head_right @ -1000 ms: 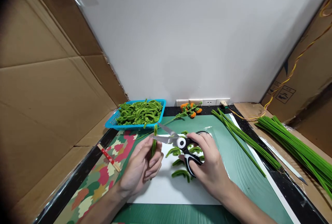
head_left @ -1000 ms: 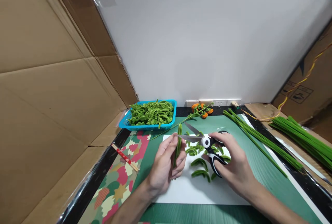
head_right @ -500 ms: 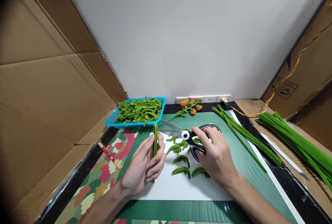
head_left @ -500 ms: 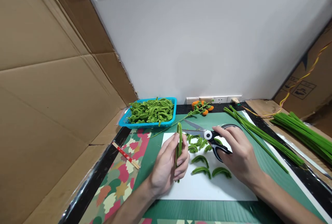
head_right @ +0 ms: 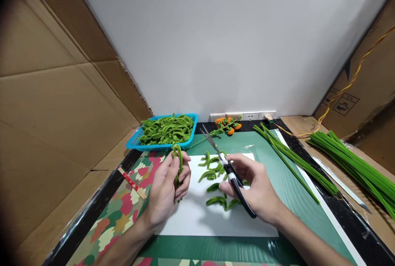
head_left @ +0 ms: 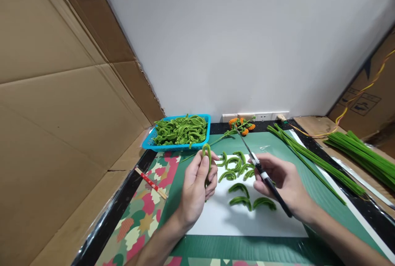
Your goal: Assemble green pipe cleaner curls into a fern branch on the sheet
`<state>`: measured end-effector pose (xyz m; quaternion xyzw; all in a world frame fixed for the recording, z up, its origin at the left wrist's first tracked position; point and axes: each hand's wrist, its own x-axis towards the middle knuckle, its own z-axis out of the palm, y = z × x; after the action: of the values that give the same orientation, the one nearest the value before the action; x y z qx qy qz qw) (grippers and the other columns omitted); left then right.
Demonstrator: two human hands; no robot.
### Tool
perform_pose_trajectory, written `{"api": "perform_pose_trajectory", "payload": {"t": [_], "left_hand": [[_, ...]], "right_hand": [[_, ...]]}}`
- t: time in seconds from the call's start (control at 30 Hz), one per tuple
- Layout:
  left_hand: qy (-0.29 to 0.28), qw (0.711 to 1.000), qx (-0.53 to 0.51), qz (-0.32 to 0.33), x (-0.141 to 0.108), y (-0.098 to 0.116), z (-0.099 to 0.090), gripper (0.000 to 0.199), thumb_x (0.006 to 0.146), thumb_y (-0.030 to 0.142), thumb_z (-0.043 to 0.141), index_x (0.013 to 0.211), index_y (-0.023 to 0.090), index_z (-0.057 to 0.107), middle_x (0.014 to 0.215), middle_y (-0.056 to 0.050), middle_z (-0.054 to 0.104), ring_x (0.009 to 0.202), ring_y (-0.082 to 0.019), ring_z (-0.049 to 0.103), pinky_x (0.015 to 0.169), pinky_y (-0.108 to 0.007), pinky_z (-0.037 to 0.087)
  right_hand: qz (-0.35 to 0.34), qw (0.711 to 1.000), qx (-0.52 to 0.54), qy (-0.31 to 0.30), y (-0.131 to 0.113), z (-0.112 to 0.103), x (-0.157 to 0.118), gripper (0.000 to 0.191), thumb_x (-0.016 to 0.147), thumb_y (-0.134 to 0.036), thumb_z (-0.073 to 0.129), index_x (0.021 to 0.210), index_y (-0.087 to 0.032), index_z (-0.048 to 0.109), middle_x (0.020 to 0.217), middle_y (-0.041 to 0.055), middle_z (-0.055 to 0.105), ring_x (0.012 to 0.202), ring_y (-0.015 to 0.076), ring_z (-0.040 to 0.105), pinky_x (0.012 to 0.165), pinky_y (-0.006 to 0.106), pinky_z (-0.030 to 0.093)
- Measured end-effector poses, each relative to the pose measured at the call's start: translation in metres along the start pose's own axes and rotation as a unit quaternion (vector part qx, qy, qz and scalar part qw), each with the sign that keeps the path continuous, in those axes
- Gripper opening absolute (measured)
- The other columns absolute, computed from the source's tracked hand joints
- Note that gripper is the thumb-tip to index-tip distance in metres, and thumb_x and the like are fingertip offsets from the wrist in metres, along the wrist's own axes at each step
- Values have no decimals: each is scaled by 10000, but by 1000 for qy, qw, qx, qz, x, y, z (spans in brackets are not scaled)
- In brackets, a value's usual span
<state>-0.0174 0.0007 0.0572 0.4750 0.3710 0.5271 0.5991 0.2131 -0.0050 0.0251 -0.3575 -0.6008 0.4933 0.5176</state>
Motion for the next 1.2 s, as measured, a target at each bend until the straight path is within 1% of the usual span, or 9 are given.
{"api": "perform_pose_trajectory", "payload": {"t": [0.1, 0.23, 0.33, 0.47, 0.67, 0.8, 0.9, 1.07, 1.2], "left_hand": [[17, 999, 27, 24, 0, -3, 0, 345, 1037, 550, 605, 1050, 205, 598, 707, 86, 337, 443, -22, 244, 389, -133, 194], [23, 996, 73, 51, -1, -6, -1, 345, 1059, 538, 573, 1077, 196, 614, 709, 79, 311, 480, -42, 250, 434, -168, 206], [25, 994, 85, 56, -2, -8, 0, 354, 1055, 544, 579, 1050, 191, 613, 703, 74, 319, 498, -52, 263, 456, -188, 203], [32, 993, 99, 63, -2, -9, 1, 388, 1046, 571, 582, 1096, 188, 621, 678, 79, 312, 502, -64, 266, 457, -198, 199], [44, 989, 128, 61, -1, -9, 1, 347, 1078, 529, 536, 1134, 197, 618, 680, 77, 310, 521, -84, 300, 478, -212, 236], [50, 981, 172, 74, -4, -13, -1, 326, 1064, 509, 569, 997, 196, 626, 710, 46, 420, 572, -104, 332, 515, -220, 293], [34, 975, 207, 75, -6, -14, -2, 351, 1069, 501, 556, 902, 196, 601, 717, 32, 467, 592, -116, 354, 544, -231, 318], [-4, 949, 301, 89, -7, -11, -1, 320, 1112, 434, 472, 947, 209, 628, 726, 25, 500, 641, -140, 434, 627, -249, 368], [-50, 926, 356, 117, -8, -10, -1, 279, 1126, 329, 426, 949, 220, 612, 738, 11, 546, 707, -165, 515, 711, -270, 390]], "right_hand": [[35, 983, 151, -93, 5, 10, -6, 634, 792, -645, 868, 1177, -186, 658, 746, -4, 586, 613, 134, 480, 571, 275, 418], [81, 940, 254, -213, 8, 24, -17, 733, 824, -810, 729, 1191, -185, 624, 738, 2, 590, 546, 125, 509, 504, 249, 447], [108, 918, 283, -257, 7, 31, -26, 771, 879, -850, 613, 1258, -179, 585, 757, 20, 613, 569, 163, 602, 542, 286, 540], [135, 903, 288, -287, 5, 32, -32, 785, 885, -832, 628, 1314, -180, 544, 816, 29, 628, 634, 178, 657, 642, 323, 592], [150, 898, 301, -282, 2, 31, -32, 748, 909, -792, 642, 1334, -189, 520, 910, 45, 636, 707, 165, 651, 718, 326, 586], [149, 898, 315, -270, 2, 34, -31, 736, 923, -768, 647, 1355, -192, 495, 908, 47, 631, 714, 177, 644, 707, 345, 592], [138, 897, 329, -259, 6, 39, -32, 733, 935, -765, 633, 1361, -188, 484, 867, 40, 629, 706, 181, 636, 697, 345, 596], [125, 904, 338, -227, 18, 45, -36, 689, 973, -774, 554, 1345, -197, 497, 891, 56, 643, 706, 179, 620, 695, 330, 583], [111, 915, 318, -223, 15, 47, -35, 712, 980, -822, 453, 1331, -206, 515, 885, 65, 643, 771, 213, 645, 743, 348, 572]]}}
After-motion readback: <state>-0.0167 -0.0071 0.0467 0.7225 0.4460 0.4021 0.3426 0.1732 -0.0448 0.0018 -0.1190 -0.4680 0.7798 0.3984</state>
